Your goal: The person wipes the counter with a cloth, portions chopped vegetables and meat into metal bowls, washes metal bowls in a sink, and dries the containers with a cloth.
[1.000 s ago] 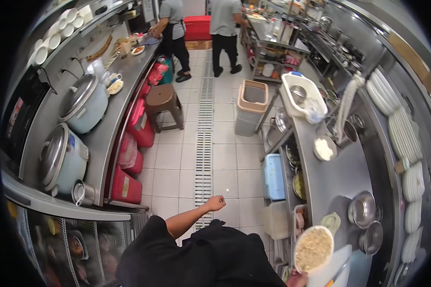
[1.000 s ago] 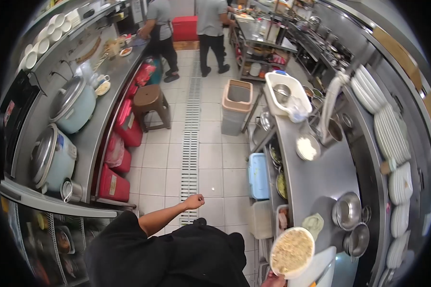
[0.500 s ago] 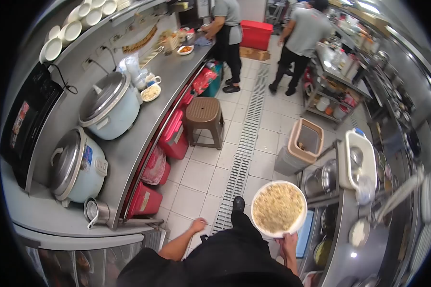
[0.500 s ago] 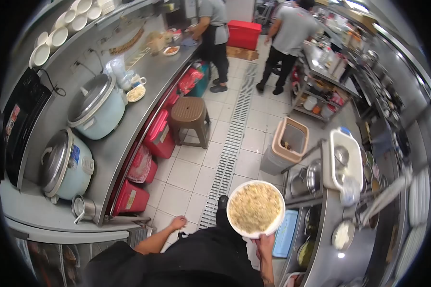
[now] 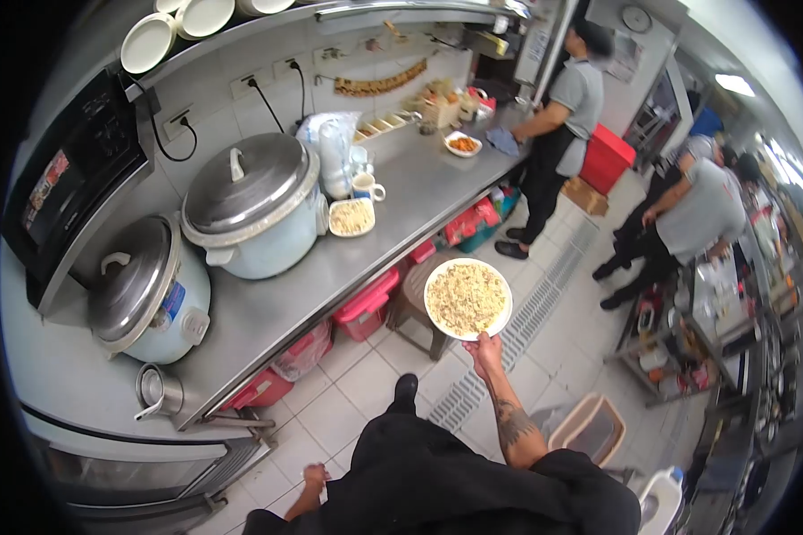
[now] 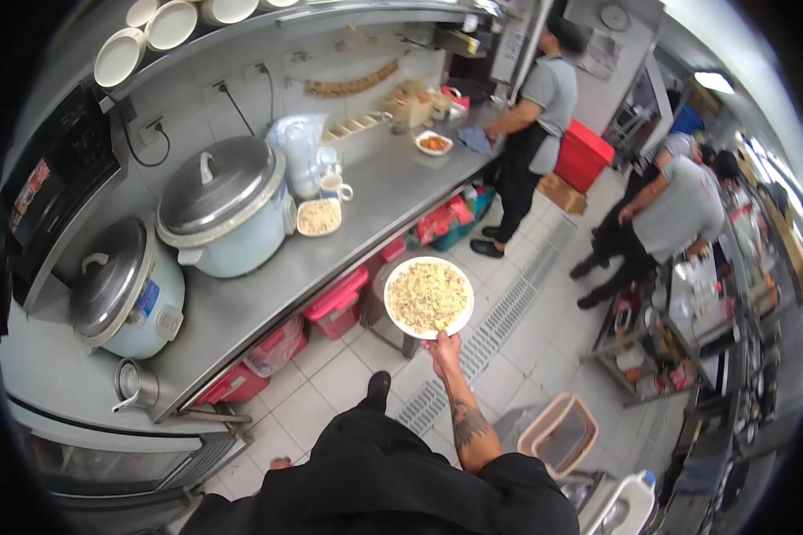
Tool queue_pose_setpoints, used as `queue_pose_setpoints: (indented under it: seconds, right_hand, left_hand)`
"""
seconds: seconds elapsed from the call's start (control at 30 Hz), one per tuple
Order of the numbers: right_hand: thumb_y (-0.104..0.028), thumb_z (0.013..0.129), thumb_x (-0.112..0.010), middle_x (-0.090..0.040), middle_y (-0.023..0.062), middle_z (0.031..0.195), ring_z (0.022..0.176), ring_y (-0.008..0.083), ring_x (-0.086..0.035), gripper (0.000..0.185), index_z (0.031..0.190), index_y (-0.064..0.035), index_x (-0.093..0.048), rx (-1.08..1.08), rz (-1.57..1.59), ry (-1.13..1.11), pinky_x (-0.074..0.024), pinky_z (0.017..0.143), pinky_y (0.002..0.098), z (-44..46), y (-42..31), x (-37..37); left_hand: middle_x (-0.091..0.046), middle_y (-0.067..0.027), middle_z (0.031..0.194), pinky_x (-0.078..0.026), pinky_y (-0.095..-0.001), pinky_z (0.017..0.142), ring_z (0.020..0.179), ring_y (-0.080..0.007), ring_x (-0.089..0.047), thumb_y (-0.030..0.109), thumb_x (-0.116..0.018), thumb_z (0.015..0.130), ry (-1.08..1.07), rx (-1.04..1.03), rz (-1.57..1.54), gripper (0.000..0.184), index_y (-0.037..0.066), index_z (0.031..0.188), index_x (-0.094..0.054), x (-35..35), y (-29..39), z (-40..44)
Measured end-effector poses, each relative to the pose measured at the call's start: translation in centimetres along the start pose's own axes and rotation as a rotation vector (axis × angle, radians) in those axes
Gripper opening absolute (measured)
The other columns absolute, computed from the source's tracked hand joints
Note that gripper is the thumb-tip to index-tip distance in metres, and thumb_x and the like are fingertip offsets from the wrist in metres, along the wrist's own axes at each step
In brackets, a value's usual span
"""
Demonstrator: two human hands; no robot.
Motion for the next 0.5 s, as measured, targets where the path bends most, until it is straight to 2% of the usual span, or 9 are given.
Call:
queue_pose_setpoints:
  seconds: [0.1, 0.2, 0.27, 0.37, 0.4, 0.47, 0.5]
  right_hand:
    - [-0.007, 0.093, -0.042, -0.062, 0.0174, 0.096, 0.067, 0.0249, -0.062, 0.028, 0.120, 0.0021, -0.042, 0.065, 0.044, 0.031, -0.0539, 0.059, 0.0324, 10.5, -0.3, -5.3]
    - [-0.008, 0.094, -0.043, -0.062, 0.0178, 0.096, 0.065, 0.0242, -0.062, 0.028, 0.120, 0.0032, -0.042, 0.022, 0.031, 0.060, -0.0540, 0.056, 0.0320, 19.5, -0.1, -8.7]
    - [-0.009, 0.095, -0.044, -0.062, 0.0183, 0.096, 0.063, 0.0238, -0.061, 0.028, 0.120, 0.0042, -0.043, -0.032, 0.032, 0.094, -0.0537, 0.054, 0.0313, 25.1, -0.2, -10.6]
    - [-0.012, 0.096, -0.047, -0.063, 0.0195, 0.096, 0.061, 0.0235, -0.061, 0.030, 0.120, 0.0069, -0.044, -0.057, 0.027, 0.023, -0.0534, 0.051, 0.0313, 32.8, 0.5, -11.9]
    - [-0.012, 0.096, -0.047, -0.063, 0.0195, 0.096, 0.061, 0.0235, -0.061, 0.030, 0.120, 0.0069, -0.044, -0.066, 0.038, 0.015, -0.0534, 0.051, 0.0313, 35.1, 1.2, -12.1]
    - [-0.010, 0.096, -0.048, -0.062, 0.0194, 0.097, 0.064, 0.0230, -0.061, 0.028, 0.118, 0.0070, -0.045, -0.058, -0.013, -0.008, -0.0539, 0.051, 0.0327, 39.3, 1.4, -12.4]
    - [-0.009, 0.095, -0.049, -0.061, 0.0187, 0.100, 0.069, 0.0231, -0.061, 0.028, 0.119, 0.0065, -0.045, -0.070, 0.000, 0.046, -0.0552, 0.056, 0.0334, 39.7, 0.3, -13.3]
  left_hand:
    - [-0.059, -0.0090, 0.075, -0.048, -0.0370, 0.046, 0.059, -0.0233, -0.060, 0.022, -0.053, 0.088, -0.082, 0.082, 0.021, 0.014, 0.009, 0.092, -0.052, -6.8, 1.0, -0.7]
    - [-0.061, -0.0089, 0.081, -0.049, -0.0380, 0.050, 0.063, -0.0243, -0.062, 0.021, -0.053, 0.088, -0.156, 0.016, 0.019, 0.014, 0.010, 0.097, -0.054, -12.2, 5.7, -1.7]
    - [-0.063, -0.0088, 0.085, -0.049, -0.0386, 0.053, 0.066, -0.0249, -0.063, 0.020, -0.052, 0.088, -0.165, -0.079, -0.024, 0.016, 0.010, 0.101, -0.055, -13.8, 9.7, -2.1]
    - [-0.065, -0.0087, 0.091, -0.051, -0.0396, 0.057, 0.071, -0.0258, -0.064, 0.019, -0.052, 0.088, -0.109, -0.230, -0.195, 0.020, 0.011, 0.106, -0.056, -14.6, 17.8, -3.3]
    - [-0.064, -0.0094, 0.092, -0.050, -0.0365, 0.054, 0.071, -0.0231, -0.065, 0.018, -0.051, 0.089, -0.093, -0.198, -0.248, 0.019, 0.011, 0.106, -0.056, -14.5, 20.9, -4.4]
    - [-0.063, -0.0091, 0.092, -0.051, -0.0361, 0.055, 0.073, -0.0225, -0.065, 0.017, -0.050, 0.090, -0.026, -0.344, -0.300, 0.018, 0.011, 0.106, -0.055, -14.1, 25.0, -5.4]
    - [-0.063, -0.0091, 0.092, -0.051, -0.0361, 0.055, 0.073, -0.0225, -0.065, 0.017, -0.050, 0.090, -0.015, -0.340, -0.308, 0.018, 0.011, 0.106, -0.055, -14.6, 26.7, -5.8]
Point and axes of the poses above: each hand's wrist, its own z-axis towards the middle knuckle, its own x-axis out of the back of the hand, y = z × x, the point moved 3 cm from there along z, towards the middle knuckle
